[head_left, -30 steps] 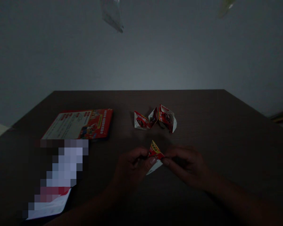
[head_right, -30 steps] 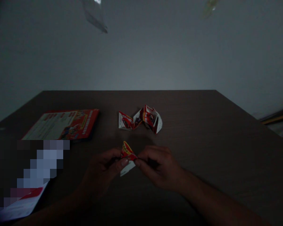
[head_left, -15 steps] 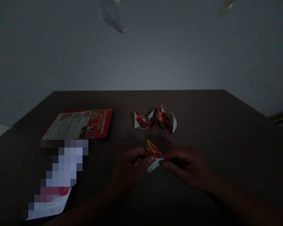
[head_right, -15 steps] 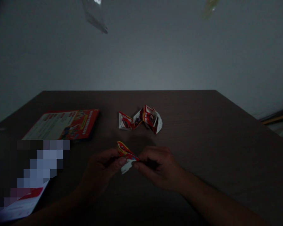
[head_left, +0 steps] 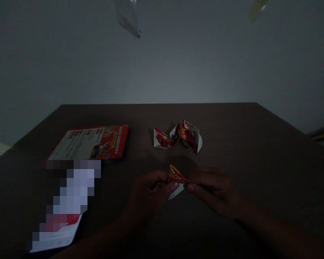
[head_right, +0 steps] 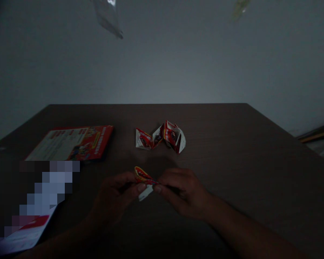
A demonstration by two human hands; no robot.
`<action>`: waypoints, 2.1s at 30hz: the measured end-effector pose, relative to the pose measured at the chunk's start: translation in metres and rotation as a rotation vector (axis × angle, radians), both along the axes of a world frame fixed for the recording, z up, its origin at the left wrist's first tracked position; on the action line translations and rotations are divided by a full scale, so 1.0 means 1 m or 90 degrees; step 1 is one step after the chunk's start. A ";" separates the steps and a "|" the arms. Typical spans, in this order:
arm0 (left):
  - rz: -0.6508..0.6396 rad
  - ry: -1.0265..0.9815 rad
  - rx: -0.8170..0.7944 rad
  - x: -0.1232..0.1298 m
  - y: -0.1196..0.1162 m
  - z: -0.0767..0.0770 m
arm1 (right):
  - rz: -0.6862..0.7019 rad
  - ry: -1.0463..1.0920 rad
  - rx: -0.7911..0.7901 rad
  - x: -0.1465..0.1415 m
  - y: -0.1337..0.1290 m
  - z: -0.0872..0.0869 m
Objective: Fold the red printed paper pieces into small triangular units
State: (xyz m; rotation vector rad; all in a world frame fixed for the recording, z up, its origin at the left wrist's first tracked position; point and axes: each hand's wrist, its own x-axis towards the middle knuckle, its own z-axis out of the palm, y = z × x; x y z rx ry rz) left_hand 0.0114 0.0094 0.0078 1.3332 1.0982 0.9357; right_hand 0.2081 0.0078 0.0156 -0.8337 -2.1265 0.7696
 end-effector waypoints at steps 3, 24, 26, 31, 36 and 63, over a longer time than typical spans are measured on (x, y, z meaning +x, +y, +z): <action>-0.009 0.000 -0.018 0.000 0.001 -0.001 | 0.001 0.002 -0.008 0.000 -0.001 0.001; -0.067 -0.099 -0.047 -0.006 -0.002 -0.011 | -0.029 0.027 -0.031 -0.001 -0.004 -0.001; -0.077 -0.099 -0.052 -0.006 -0.002 -0.012 | -0.028 0.028 -0.024 -0.001 -0.004 -0.002; -0.103 -0.122 -0.044 -0.007 -0.001 -0.015 | -0.034 0.029 -0.021 0.000 -0.003 -0.003; -0.104 -0.146 -0.032 -0.009 -0.003 -0.017 | -0.033 0.024 -0.029 0.000 -0.003 -0.003; -0.161 -0.438 -0.300 0.002 0.003 -0.010 | -0.019 0.056 -0.024 0.000 -0.003 -0.004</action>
